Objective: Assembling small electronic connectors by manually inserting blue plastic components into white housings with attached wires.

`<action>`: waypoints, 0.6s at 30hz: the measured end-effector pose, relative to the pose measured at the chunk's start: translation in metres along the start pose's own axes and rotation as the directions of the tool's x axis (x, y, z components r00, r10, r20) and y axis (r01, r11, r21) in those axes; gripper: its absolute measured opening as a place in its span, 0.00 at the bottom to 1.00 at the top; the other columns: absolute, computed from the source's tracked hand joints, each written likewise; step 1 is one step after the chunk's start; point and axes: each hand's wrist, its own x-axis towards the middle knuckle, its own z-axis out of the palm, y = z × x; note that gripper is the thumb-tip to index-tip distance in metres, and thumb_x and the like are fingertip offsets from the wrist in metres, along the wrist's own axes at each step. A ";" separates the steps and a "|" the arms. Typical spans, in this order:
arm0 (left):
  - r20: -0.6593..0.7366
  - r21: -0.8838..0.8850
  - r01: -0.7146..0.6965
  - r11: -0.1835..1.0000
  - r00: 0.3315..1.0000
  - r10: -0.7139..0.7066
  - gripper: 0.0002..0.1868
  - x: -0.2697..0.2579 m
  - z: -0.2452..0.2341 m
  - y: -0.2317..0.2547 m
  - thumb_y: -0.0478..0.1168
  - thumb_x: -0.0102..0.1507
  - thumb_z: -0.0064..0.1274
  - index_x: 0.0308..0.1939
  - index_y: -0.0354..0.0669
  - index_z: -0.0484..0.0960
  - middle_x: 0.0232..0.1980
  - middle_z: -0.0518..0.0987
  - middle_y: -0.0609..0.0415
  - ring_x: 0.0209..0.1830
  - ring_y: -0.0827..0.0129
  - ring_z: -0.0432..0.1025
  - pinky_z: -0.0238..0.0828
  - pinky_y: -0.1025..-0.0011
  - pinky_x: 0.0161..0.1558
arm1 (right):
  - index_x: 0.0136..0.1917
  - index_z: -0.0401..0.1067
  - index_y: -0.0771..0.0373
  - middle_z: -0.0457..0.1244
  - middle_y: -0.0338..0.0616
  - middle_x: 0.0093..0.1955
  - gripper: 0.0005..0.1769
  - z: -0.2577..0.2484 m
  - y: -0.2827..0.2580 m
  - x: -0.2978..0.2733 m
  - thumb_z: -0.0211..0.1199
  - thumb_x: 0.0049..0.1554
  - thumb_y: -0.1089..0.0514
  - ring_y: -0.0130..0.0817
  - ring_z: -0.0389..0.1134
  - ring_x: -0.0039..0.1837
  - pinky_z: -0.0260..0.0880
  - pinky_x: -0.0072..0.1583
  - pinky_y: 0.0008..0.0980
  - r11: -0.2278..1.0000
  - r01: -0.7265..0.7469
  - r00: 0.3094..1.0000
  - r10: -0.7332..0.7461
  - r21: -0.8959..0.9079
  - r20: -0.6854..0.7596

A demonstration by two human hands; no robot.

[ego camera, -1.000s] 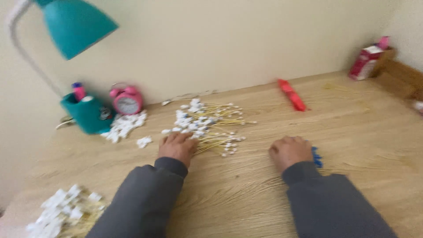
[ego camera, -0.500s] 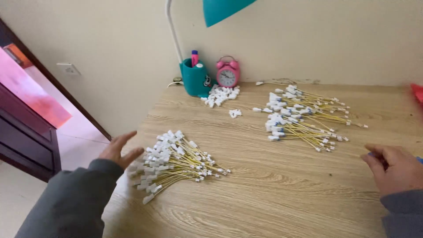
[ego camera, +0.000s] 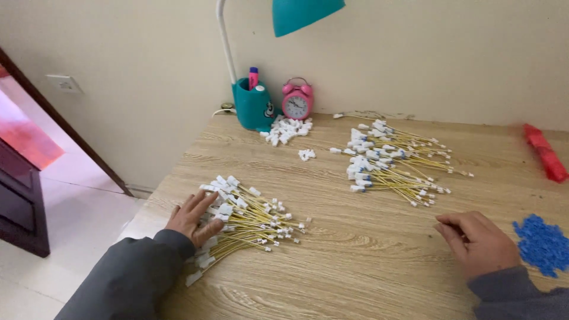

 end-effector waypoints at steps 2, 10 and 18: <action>0.002 0.010 -0.041 0.999 0.999 0.041 0.49 -0.003 0.008 0.015 0.78 0.49 0.30 0.73 0.72 0.52 0.78 0.47 0.54 0.78 0.55 0.41 0.32 0.40 0.69 | 0.50 0.77 0.51 0.69 0.35 0.47 0.12 0.005 0.007 0.000 0.60 0.54 0.49 0.32 0.69 0.52 0.66 0.55 0.30 1.000 0.023 1.000 -0.023 0.021 0.005; -0.072 0.024 -0.215 0.976 0.974 0.216 0.46 -0.009 0.054 0.080 0.74 0.52 0.44 0.72 0.68 0.57 0.76 0.52 0.50 0.76 0.49 0.45 0.40 0.39 0.65 | 0.50 0.77 0.55 0.70 0.38 0.47 0.12 0.011 -0.005 0.004 0.62 0.53 0.53 0.34 0.70 0.52 0.66 0.57 0.32 0.980 0.080 0.996 -0.073 0.183 -0.044; -0.349 0.180 -0.079 0.981 0.927 0.138 0.50 0.022 0.014 0.103 0.78 0.45 0.50 0.68 0.69 0.65 0.69 0.60 0.39 0.65 0.44 0.60 0.64 0.47 0.58 | 0.48 0.75 0.48 0.69 0.36 0.46 0.10 0.027 -0.044 0.056 0.58 0.56 0.47 0.35 0.69 0.46 0.67 0.47 0.37 0.958 -0.025 0.895 -0.106 0.286 0.433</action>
